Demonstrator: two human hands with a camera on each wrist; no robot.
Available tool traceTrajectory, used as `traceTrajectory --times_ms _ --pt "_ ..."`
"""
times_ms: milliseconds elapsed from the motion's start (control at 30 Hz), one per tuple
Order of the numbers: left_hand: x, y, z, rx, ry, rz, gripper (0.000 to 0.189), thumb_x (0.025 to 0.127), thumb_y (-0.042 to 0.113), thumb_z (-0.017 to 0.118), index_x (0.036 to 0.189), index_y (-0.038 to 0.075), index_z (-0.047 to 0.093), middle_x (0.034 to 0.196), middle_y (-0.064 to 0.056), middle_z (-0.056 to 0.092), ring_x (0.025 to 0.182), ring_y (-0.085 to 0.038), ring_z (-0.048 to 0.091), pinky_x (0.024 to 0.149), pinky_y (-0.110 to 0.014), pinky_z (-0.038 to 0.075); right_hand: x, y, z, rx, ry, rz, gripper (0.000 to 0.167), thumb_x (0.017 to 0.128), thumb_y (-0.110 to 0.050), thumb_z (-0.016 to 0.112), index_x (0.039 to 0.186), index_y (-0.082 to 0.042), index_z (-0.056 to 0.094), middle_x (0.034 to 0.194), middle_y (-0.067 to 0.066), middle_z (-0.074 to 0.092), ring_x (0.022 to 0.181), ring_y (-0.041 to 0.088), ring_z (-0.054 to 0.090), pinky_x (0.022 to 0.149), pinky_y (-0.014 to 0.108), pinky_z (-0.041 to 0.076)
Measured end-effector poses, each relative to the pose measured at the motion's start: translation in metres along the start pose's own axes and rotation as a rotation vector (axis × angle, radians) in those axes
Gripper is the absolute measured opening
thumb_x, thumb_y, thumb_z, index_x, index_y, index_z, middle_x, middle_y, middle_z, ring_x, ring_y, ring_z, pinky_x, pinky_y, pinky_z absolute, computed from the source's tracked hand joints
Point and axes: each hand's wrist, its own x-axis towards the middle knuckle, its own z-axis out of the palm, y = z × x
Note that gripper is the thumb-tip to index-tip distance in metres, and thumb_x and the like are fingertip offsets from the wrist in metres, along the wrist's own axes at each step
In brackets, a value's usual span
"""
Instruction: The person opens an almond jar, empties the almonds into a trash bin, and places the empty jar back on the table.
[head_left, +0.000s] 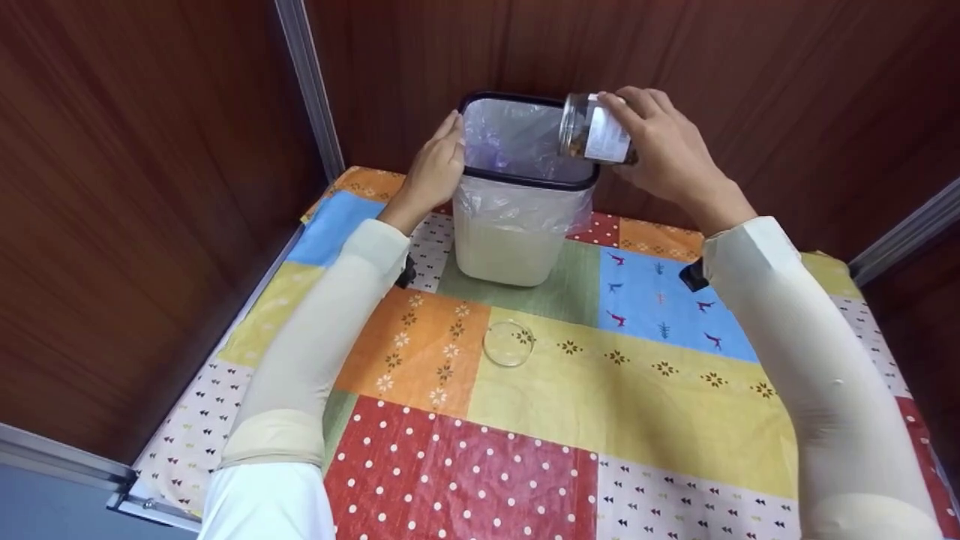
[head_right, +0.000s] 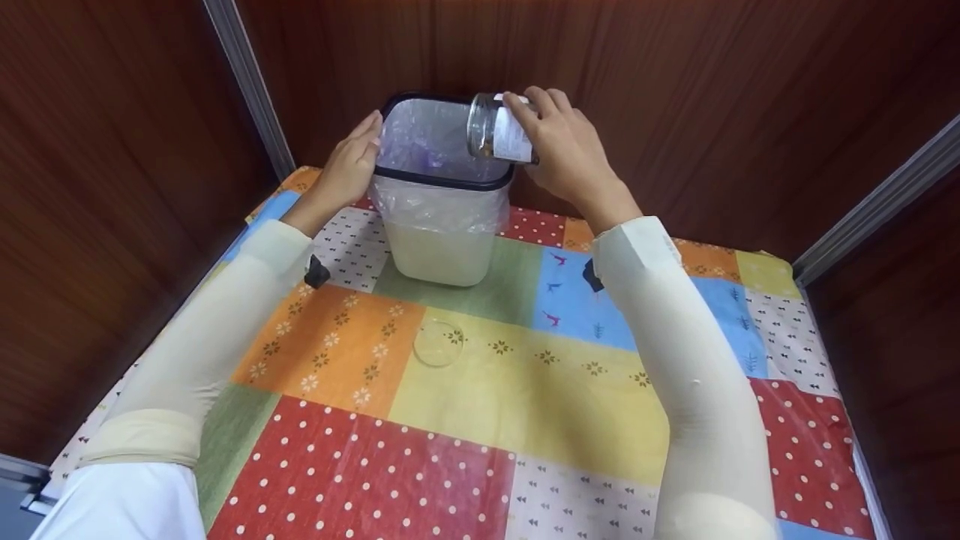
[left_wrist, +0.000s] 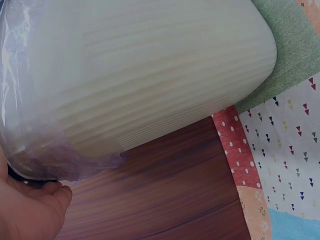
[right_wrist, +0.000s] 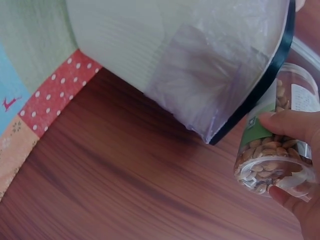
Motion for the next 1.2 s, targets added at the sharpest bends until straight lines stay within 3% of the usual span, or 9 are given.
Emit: traceTrajectory --times_ms 1200 --pt "-0.0004 -0.0005 0.0013 0.010 -0.010 0.008 0.049 0.111 0.017 0.030 0.157 -0.002 0.027 0.168 -0.010 0.017 0.153 -0.018 0.019 0.120 -0.016 0.008 0.0027 -0.0063 0.0009 -0.057 -0.005 -0.034 0.086 0.087 -0.001 0.076 0.160 -0.023 0.035 0.160 0.014 0.036 0.148 0.035 0.027 0.111 0.061 0.038"
